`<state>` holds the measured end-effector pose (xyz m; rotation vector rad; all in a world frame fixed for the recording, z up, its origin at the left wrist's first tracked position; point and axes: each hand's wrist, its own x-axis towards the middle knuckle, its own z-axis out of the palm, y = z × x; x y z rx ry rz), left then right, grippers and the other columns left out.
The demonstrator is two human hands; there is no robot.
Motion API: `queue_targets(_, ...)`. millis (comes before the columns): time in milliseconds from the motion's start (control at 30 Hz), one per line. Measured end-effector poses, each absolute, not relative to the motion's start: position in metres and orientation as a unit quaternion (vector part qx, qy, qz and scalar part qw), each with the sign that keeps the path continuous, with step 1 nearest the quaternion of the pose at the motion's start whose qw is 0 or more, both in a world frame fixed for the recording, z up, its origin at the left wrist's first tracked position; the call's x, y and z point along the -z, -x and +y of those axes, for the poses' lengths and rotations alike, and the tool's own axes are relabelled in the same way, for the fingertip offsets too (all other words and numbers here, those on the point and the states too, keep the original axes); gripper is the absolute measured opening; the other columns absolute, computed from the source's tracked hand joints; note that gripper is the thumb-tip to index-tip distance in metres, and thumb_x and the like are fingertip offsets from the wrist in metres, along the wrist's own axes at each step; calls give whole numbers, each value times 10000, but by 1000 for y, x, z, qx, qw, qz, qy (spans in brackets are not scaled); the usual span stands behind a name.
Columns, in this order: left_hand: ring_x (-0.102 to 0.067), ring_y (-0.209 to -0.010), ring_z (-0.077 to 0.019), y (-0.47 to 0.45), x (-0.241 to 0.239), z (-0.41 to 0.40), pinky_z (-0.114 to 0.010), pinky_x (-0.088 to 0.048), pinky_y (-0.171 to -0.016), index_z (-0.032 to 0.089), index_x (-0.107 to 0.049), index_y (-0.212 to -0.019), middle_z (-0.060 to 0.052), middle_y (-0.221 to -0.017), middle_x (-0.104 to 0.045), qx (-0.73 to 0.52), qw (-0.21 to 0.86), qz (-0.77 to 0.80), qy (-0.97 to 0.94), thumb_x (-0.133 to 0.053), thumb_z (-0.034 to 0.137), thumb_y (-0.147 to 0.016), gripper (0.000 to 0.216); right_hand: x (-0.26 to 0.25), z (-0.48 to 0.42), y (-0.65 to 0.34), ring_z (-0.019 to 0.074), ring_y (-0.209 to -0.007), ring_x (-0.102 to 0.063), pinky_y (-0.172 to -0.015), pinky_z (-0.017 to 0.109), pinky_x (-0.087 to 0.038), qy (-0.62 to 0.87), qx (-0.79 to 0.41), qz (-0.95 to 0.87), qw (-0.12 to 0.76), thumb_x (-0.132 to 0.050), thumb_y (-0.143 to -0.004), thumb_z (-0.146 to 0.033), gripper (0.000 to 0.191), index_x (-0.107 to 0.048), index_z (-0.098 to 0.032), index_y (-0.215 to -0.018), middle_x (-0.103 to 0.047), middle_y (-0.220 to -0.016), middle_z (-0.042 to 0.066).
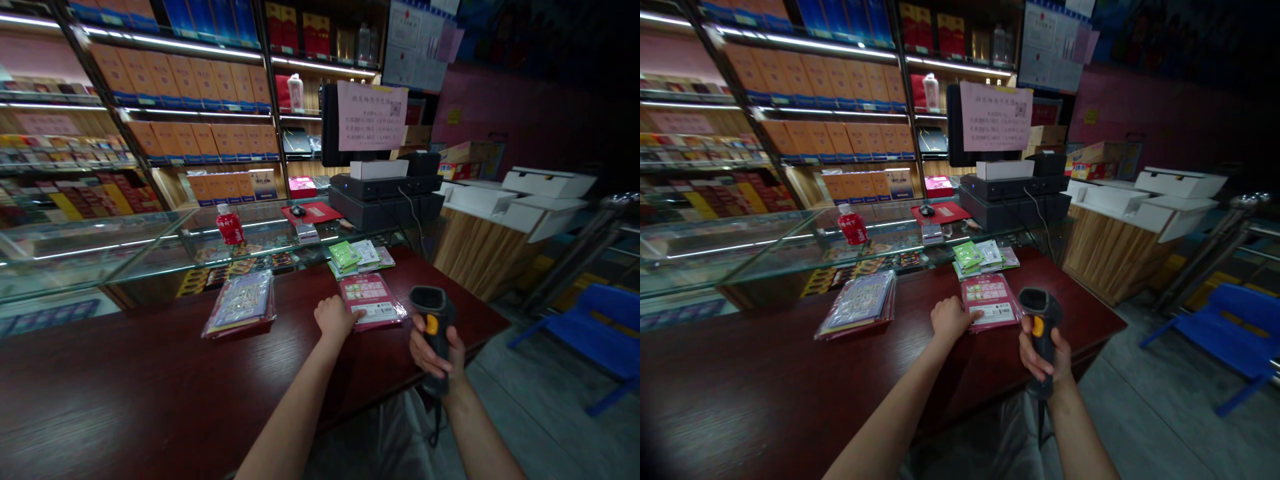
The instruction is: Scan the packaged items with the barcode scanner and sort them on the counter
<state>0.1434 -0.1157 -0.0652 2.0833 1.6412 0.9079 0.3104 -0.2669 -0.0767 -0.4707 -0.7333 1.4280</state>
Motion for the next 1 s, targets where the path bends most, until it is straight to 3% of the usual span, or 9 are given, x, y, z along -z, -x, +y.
queue_targets(100,-604,-946,-344,-141,58,-115,-385,-420,-814,176,-568,-584,-175,-817,-671,-262,174,593,-741,-811,491,-486,409,84,-262,-313,-24,-189,-83,-228,102,-180,163,-648,-356,654,-649,-687,-606,438,-525,-217,-847,-580,-492,-62)
queue_targets(267,-623,-972,-287,-138,41,-113,-323,-439,-773,183,-653,-770,-134,-965,-697,-115,184,620,-754,-693,431,-681,266,94,-254,-312,-26,-188,-137,-223,108,-238,95,-652,-391,642,-627,-760,-538,362,-548,-220,-912,-636,-585,-29)
queue_targets(367,-645,-914,-235,-135,38,-110,-276,-435,-709,193,-645,-804,-91,-961,-704,-119,217,618,-746,-634,286,-732,118,92,-256,-310,-24,-211,-143,-232,108,-242,150,-646,-370,651,-649,-726,-564,382,-548,-225,-871,-599,-558,-49)
queue_targets(500,-650,-873,-212,-129,42,-106,-245,-423,-638,182,-620,-844,-93,-956,-701,-165,244,604,-741,-621,222,-719,131,78,-260,-310,8,-263,-267,-280,133,-313,241,-626,-308,674,-704,-683,-530,365,-581,-221,-831,-577,-561,-47)
queue_targets(633,-659,-787,-202,-127,47,-104,-236,-421,-603,173,-606,-710,-98,-833,-705,-185,272,593,-735,-603,172,-710,2,60,-251,-312,107,-496,-579,-444,205,-487,365,-582,-208,696,-806,-612,-410,324,-641,-201,-797,-671,-674,17)
queue_targets(700,-657,-690,-187,-128,50,-102,-236,-430,-585,169,-594,-666,-88,-730,-692,-198,292,590,-726,-602,164,-710,45,54,-244,-312,174,-647,-660,-595,287,-557,431,-530,-182,708,-862,-531,-365,344,-650,-195,-743,-706,-720,34)
queue_targets(833,-595,-474,-148,-128,57,-99,-241,-445,-510,160,-572,-630,-39,-547,-629,-197,390,580,-688,-602,172,-724,100,49,-234,-309,215,-799,-677,-762,314,-527,544,-411,-228,695,-871,-503,-350,394,-696,-175,-809,-729,-793,27)
queue_targets(1000,-556,-425,-116,-127,63,-101,-228,-456,-476,142,-557,-606,6,-468,-576,-222,551,534,-602,-702,168,-644,152,51,-233,-305,210,-756,-661,-706,291,-498,594,-386,-304,637,-815,-592,-399,383,-698,-149,-857,-709,-734,17)
